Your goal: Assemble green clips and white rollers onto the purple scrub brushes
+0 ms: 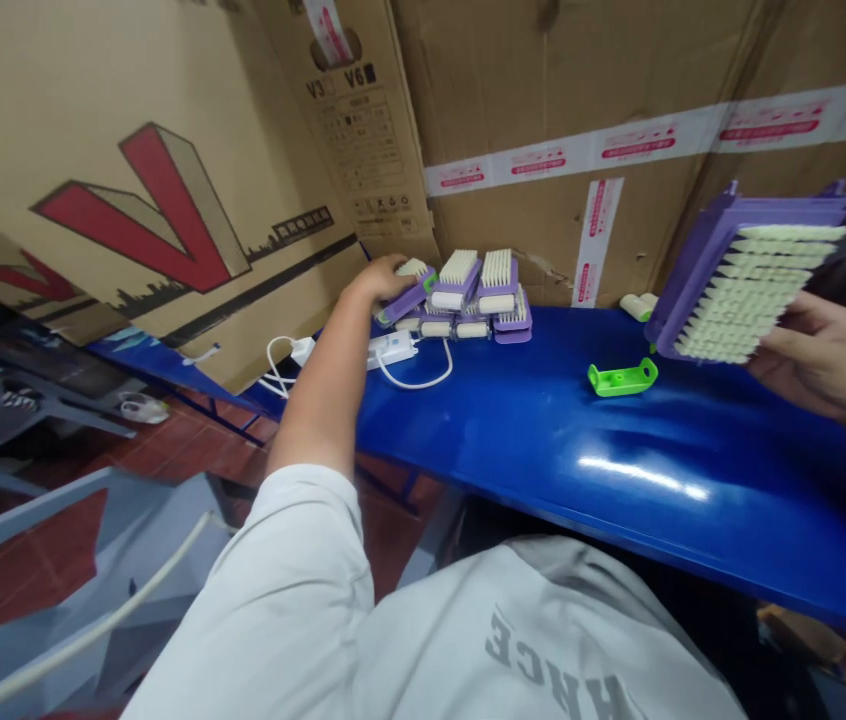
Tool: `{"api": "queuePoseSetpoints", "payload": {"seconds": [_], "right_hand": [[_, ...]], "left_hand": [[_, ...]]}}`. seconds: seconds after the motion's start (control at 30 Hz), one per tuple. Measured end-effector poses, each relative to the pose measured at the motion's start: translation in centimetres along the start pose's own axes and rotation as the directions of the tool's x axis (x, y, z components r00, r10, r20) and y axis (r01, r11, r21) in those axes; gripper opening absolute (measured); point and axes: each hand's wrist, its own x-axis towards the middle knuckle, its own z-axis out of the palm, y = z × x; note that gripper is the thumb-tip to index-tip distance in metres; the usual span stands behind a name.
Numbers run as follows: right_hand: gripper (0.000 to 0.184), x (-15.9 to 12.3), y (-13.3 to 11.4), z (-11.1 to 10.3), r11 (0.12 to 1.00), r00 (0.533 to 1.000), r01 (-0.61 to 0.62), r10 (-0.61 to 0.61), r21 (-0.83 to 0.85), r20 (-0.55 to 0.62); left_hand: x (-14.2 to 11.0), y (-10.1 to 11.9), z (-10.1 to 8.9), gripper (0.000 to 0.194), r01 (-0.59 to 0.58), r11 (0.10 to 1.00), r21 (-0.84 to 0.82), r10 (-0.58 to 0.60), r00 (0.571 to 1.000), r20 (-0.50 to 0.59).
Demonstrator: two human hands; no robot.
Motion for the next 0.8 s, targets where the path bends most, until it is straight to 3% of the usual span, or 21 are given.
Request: {"api": "queuePoseSetpoints", "payload": {"seconds": [0.17, 0.33, 0.53, 0.63, 0.8], "right_hand": [[0.066, 0.1, 0.4, -0.2, 1.0, 1.0, -0.006, 0.006, 0.002, 0.016], [0.067, 0.1, 0.2, -0.1, 1.0, 1.0, -0.026, 0.026, 0.01, -0.01], [0.062, 0.1, 0.1, 0.0, 0.999, 1.0, -0.029, 0.029, 0.017, 0.005], [0.061, 0.1, 0.3, 0.0, 1.0, 1.0, -0.028, 0.028, 0.014, 0.004], [0.059, 0.0, 0.5, 0.1, 0.999, 0.999, -0.039, 0.039, 0.003, 0.003]], "left_hand": [[-0.3, -0.6, 0.1, 0.063, 0.034, 0.999, 0.005, -0.033, 0.999, -0.014], [-0.1, -1.9, -0.2, 0.072, 0.232, 0.967, 0.106, -0.228, 0.972, -0.047], [0.6, -4.4, -0.4, 0.077, 0.415, 0.905, 0.095, -0.409, 0.909, -0.078], [1.0, -5.2, 0.2, 0.085, 0.437, 0.896, 0.079, -0.435, 0.899, -0.045], [1.4, -4.7, 2.8, 0.081, 0.37, 0.929, 0.015, -0.369, 0.928, -0.052]]}}
